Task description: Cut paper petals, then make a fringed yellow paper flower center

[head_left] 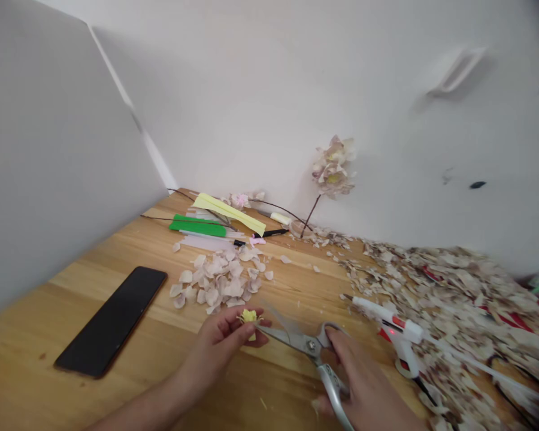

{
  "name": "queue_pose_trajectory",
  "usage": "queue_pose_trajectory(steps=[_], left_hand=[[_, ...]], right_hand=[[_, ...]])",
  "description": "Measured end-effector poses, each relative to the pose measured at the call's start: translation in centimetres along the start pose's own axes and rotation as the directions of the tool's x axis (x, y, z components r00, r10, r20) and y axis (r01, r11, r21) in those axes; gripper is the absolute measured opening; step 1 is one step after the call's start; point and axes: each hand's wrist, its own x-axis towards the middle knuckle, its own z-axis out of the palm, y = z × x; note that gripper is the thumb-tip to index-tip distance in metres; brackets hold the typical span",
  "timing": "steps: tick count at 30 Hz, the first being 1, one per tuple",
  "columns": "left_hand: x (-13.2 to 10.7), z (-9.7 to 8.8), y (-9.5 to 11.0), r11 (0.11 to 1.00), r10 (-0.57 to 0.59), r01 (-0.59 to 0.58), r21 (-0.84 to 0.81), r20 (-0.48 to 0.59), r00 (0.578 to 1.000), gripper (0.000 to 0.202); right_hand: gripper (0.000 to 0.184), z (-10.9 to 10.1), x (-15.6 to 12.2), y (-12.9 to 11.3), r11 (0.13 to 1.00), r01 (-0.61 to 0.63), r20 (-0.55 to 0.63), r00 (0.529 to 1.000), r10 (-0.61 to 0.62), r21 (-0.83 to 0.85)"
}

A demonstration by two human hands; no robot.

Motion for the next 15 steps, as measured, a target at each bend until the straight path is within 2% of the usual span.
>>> queue_pose_trajectory(steps=[6,11,15], left_hand=[[0.1,-0.4,-0.3,0.985,0.045,-0.066,0.160,0.129,0.991,0.013],[0.1,-0.7,-0.8,0.964,0.000,-0.049,0.263,0.184,0.983,0.022],[-0.1,-0.8,-1.0,0.939,-0.076,0.008,0.345,0.183,0.980,0.026]], right_hand=[[0.075,-0.5,-0.2,-0.4,0.998,0.020,-0.030,0.999,-0.022,-0.059],[0.075,-0.5,-0.3,-0.3,0.997,0.038,-0.013,0.999,-0.039,-0.072],[0.072,-0.4,-0.3,-0.1,0.995,0.072,-0.052,0.996,-0.075,-0.064]])
